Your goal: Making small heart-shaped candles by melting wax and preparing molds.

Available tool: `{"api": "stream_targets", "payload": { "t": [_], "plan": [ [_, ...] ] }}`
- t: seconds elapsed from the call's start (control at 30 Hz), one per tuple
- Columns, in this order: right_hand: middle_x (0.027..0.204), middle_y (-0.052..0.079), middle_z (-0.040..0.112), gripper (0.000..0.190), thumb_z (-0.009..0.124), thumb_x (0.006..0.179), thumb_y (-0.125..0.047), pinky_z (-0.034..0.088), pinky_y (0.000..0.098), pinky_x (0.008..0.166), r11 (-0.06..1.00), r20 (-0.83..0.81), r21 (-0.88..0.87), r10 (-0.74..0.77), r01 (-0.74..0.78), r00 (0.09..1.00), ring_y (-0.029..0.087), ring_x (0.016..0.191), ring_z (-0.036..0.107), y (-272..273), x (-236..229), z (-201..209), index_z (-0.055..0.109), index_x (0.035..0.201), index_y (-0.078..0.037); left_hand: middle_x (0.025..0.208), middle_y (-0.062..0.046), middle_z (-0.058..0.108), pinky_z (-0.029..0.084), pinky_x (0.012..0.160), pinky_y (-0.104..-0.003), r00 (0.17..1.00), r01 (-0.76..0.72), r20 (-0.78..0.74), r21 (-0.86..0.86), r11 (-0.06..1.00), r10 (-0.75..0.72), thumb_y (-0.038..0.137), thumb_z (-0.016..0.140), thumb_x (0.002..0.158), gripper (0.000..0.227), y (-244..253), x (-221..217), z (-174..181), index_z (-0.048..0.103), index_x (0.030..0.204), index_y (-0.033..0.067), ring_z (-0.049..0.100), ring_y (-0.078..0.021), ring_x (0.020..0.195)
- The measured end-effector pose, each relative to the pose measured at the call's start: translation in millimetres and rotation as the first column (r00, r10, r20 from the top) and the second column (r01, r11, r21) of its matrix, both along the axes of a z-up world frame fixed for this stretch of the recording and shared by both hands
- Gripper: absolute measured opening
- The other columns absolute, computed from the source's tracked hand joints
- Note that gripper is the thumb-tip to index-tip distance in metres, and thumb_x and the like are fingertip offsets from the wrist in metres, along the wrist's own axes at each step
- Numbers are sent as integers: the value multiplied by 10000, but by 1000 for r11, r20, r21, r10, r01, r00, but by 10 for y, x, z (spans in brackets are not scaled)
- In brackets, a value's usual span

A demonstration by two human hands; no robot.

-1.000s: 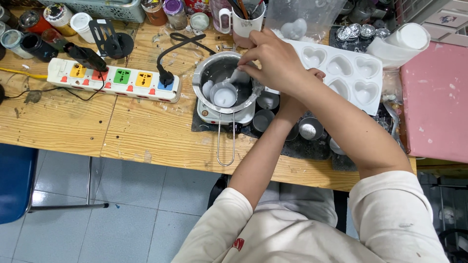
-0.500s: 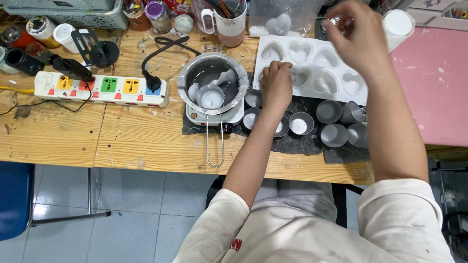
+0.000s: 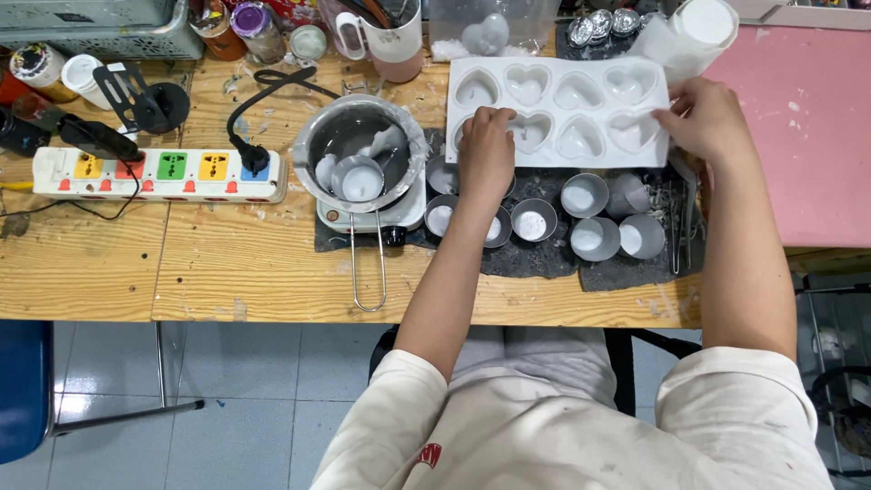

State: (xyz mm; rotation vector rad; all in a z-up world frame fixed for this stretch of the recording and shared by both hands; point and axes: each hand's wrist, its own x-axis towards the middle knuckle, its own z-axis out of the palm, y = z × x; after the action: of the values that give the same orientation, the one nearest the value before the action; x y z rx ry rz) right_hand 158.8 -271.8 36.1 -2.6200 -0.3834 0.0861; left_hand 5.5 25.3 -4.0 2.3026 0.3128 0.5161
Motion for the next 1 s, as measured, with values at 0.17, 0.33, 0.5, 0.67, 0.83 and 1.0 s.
{"api": "stream_targets", "payload": {
  "t": [0.17, 0.33, 0.5, 0.67, 0.83, 1.0],
  "plan": [
    [1002, 170, 761, 356, 836, 920, -222, 560, 429, 804, 998, 202, -64, 24, -12, 979, 303, 882, 719, 23, -6, -61, 749, 1193, -10, 1192, -56, 625, 465, 1013, -453, 999, -5, -52, 57, 998, 8, 118, 707, 894, 315, -17, -24, 111, 688, 1206, 150, 569, -279, 1180],
    [1021, 144, 708, 361, 904, 881, -245, 533, 443, 732, 984, 326, -176, 40, 20, 944, 295, 902, 677, 155, -220, 55, 763, 1152, -52, 1188, -62, 621, 445, 1007, -451, 999, -19, -45, 60, 998, 22, 125, 717, 874, 317, -23, -44, 165, 693, 1189, 138, 555, -278, 1178],
    [1121, 94, 682, 311, 797, 992, -263, 564, 367, 859, 983, 273, -17, 178, -180, 945, 233, 981, 662, 487, -539, 299, 732, 1250, -102, 1300, -133, 559, 308, 1151, -524, 981, -170, -52, 244, 955, 188, 185, 705, 878, 420, -45, 4, 139, 609, 1272, 74, 500, -354, 1289],
    [1086, 119, 666, 270, 801, 964, -232, 577, 361, 783, 891, 298, 13, 429, -453, 853, 251, 1012, 659, 869, -795, 495, 746, 1177, -74, 1426, -342, 414, 332, 1090, -568, 951, -292, -18, 262, 920, 308, 237, 669, 912, 652, 6, 140, -91, 384, 1447, -6, 445, -491, 1300],
    [1065, 109, 666, 247, 770, 946, -217, 599, 346, 721, 846, 215, 88, 500, -527, 839, 245, 1032, 664, 1089, -740, 462, 742, 1141, -68, 1440, -274, 464, 416, 1102, -546, 946, -257, -145, 207, 944, 289, 100, 573, 987, 624, 48, 175, -47, 337, 1561, 41, 510, -423, 1303],
    [1208, 148, 629, 260, 723, 1006, -216, 608, 340, 767, 803, 204, 148, 547, -578, 812, 265, 1105, 663, 1193, -569, 349, 704, 1218, -66, 1367, -171, 557, 471, 1008, -498, 964, -260, 89, 113, 959, 251, -18, 553, 938, 608, 14, 82, 229, 416, 1509, 138, 571, -380, 1260]
  ]
}}
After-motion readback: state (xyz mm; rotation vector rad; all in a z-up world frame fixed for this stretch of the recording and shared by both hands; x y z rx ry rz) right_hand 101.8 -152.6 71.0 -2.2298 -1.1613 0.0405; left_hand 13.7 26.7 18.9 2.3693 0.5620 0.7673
